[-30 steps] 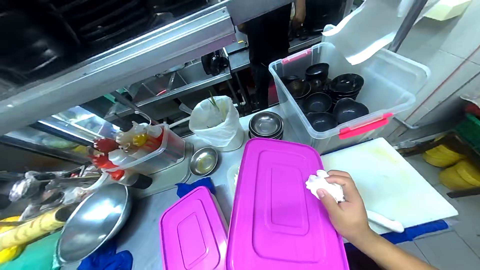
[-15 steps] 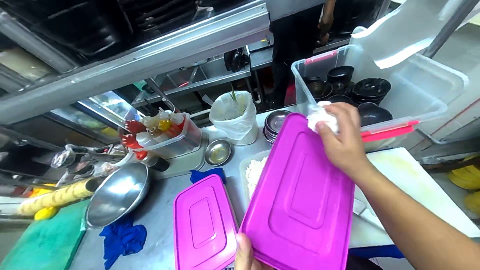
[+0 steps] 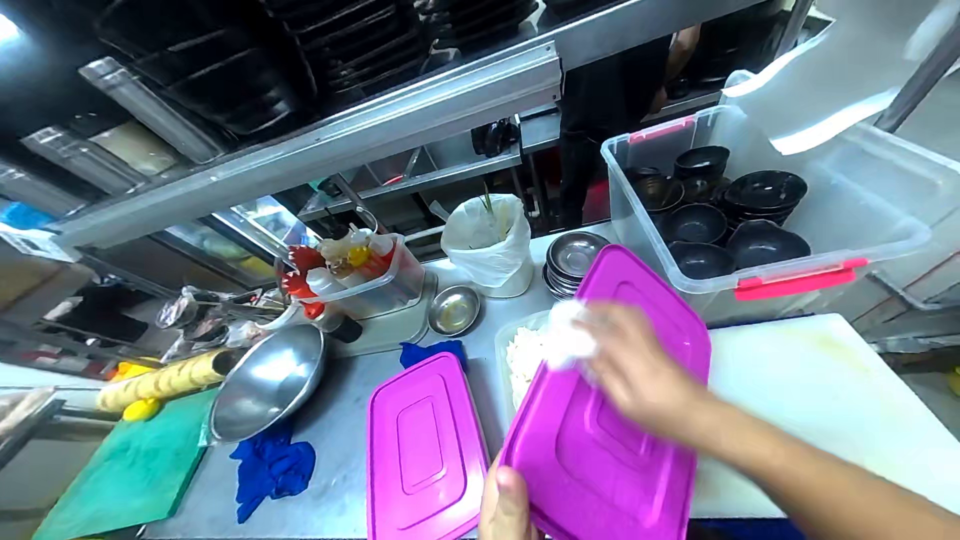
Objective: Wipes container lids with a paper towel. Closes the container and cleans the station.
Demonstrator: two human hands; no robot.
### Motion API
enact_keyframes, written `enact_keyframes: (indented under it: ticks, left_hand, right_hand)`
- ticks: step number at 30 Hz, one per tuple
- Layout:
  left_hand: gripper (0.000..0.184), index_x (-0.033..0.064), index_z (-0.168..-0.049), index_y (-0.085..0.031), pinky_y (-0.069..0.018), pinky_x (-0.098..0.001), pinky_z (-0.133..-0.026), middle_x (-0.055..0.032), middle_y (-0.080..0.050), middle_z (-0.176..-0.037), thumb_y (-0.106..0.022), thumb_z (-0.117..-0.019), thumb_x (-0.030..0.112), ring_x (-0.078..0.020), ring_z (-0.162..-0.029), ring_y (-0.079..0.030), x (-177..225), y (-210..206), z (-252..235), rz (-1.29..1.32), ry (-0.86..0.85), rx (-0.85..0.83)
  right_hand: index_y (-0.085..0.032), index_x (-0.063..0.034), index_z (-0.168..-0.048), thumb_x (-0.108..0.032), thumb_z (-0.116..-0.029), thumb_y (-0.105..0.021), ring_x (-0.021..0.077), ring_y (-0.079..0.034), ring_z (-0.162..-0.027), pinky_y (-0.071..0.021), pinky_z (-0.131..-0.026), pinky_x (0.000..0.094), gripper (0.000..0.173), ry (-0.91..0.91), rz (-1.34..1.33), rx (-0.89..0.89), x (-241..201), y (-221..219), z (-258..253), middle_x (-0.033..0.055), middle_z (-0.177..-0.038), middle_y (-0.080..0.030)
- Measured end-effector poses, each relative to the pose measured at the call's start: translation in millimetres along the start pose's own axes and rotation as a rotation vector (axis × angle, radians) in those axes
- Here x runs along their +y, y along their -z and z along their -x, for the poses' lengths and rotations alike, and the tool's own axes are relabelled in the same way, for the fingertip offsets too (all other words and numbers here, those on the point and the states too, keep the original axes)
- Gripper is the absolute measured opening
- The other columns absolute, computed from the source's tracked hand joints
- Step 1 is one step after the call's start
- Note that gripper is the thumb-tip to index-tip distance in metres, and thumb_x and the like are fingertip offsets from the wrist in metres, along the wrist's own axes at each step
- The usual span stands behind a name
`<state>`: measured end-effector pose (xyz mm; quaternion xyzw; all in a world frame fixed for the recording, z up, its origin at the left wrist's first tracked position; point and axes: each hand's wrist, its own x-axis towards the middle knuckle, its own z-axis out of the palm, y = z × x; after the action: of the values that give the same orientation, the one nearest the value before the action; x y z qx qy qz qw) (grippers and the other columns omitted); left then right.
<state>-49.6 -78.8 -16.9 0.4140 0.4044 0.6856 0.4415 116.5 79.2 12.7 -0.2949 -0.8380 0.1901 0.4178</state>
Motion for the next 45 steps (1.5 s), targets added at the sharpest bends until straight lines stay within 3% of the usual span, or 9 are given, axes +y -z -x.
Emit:
enact_keyframes:
  ticks: [4, 11, 15, 18, 25, 33, 38, 41, 45]
  left_hand:
    - [0.052, 0.0215, -0.126, -0.069, -0.0574, -0.0303, -0.098, 0.0033, -0.076, -0.115, -0.047, -0.0995, 0.060, -0.0062, -0.109, -0.070, 7.0, 2.5, -4.8, 0.094, 0.027, -0.106]
    - [0.064, 0.0160, -0.120, -0.069, -0.0600, -0.0369, -0.090, -0.0041, -0.075, -0.107, -0.051, -0.0925, 0.070, -0.0137, -0.102, -0.072, -4.3, -16.1, -39.0, 0.383, 0.192, -0.022]
    - [0.056, 0.0088, -0.111, -0.073, -0.0612, -0.0365, -0.084, -0.0098, -0.075, -0.100, -0.050, -0.1002, 0.059, -0.0172, -0.093, -0.074, -5.2, -11.5, -45.0, 0.672, 0.265, -0.077]
    - [0.039, 0.0042, -0.117, -0.068, -0.0606, -0.0481, -0.089, -0.0189, -0.073, -0.109, -0.050, -0.1058, 0.037, -0.0276, -0.102, -0.073, 4.6, -5.3, -52.9, 0.689, 0.196, 0.073]
    - [0.046, 0.0026, -0.122, -0.067, -0.0556, -0.0557, -0.097, -0.0220, -0.070, -0.119, -0.053, -0.1033, 0.042, -0.0340, -0.113, -0.069, 14.0, 4.6, -60.3, 0.807, 0.127, 0.037]
    - [0.051, 0.0021, -0.118, -0.068, -0.0572, -0.0547, -0.094, -0.0204, -0.071, -0.115, -0.052, -0.1018, 0.047, -0.0321, -0.111, -0.070, 29.6, 3.7, -51.9, 0.763, 0.068, 0.057]
    - [0.050, 0.0025, -0.119, -0.069, -0.0561, -0.0546, -0.096, -0.0203, -0.071, -0.117, -0.055, -0.1006, 0.047, -0.0318, -0.113, -0.069, 33.8, 5.2, -43.9, 0.733, 0.094, 0.013]
    - [0.048, 0.0022, -0.118, -0.070, -0.0574, -0.0531, -0.095, -0.0202, -0.072, -0.115, -0.056, -0.1007, 0.045, -0.0312, -0.111, -0.070, 36.3, 5.9, -46.7, 0.753, 0.044, 0.022]
    - [0.048, 0.0010, -0.117, -0.068, -0.0589, -0.0520, -0.092, -0.0197, -0.072, -0.113, -0.052, -0.1032, 0.044, -0.0304, -0.108, -0.071, 33.0, 8.7, -54.1, 0.743, -0.055, 0.097]
  right_hand:
    - [-0.060, -0.0026, -0.136, -0.032, -0.1072, -0.047, 0.0373, -0.047, -0.136, -0.0426, -0.109, 0.0597, 0.043, -0.305, 0.059, 0.097, 34.3, 36.1, -28.0, 0.0177, -0.149, -0.049]
    - [-0.062, -0.0140, -0.138, -0.020, -0.1031, -0.048, 0.0250, -0.052, -0.133, -0.0459, -0.110, 0.0426, 0.038, 0.072, -0.162, -0.106, -50.5, -35.7, 39.7, 0.0079, -0.143, -0.058]
    - [-0.063, -0.0097, -0.128, -0.015, -0.1062, -0.049, 0.0249, -0.053, -0.135, -0.0438, -0.114, 0.0410, 0.027, 0.248, -0.146, -0.178, -41.2, -42.4, 60.9, 0.0081, -0.142, -0.059]
    - [-0.064, -0.0117, -0.129, -0.011, -0.1045, -0.053, 0.0235, -0.053, -0.135, -0.0425, -0.116, 0.0383, 0.027, 0.360, -0.089, -0.197, -28.5, -35.6, 91.7, 0.0059, -0.138, -0.062]
    - [-0.066, -0.0117, -0.129, -0.009, -0.1033, -0.054, 0.0245, -0.054, -0.135, -0.0430, -0.116, 0.0383, 0.029, 0.424, -0.108, -0.219, 3.8, -20.5, 127.0, 0.0062, -0.136, -0.063]
    - [-0.066, -0.0142, -0.128, -0.021, -0.1054, -0.047, 0.0214, -0.055, -0.134, -0.0453, -0.115, 0.0444, 0.031, 0.178, 0.036, 0.026, 52.8, 5.0, 105.0, 0.0059, -0.136, -0.064]
    - [-0.070, -0.0058, -0.123, -0.018, -0.1032, -0.048, 0.0322, -0.053, -0.134, -0.0416, -0.113, 0.0545, 0.032, -0.017, 0.229, 0.198, 101.1, 48.5, 34.9, 0.0133, -0.138, -0.062]
    - [-0.068, -0.0024, -0.126, -0.015, -0.1018, -0.047, 0.0354, -0.049, -0.137, -0.0387, -0.116, 0.0554, 0.034, -0.033, 0.298, 0.231, 79.2, 45.4, 25.8, 0.0164, -0.140, -0.060]
    - [-0.069, -0.0061, -0.122, -0.020, -0.0983, -0.053, 0.0328, -0.057, -0.130, -0.0476, -0.109, 0.0525, 0.032, 0.074, 0.207, -0.032, 13.3, -4.6, 71.7, 0.0137, -0.133, -0.066]
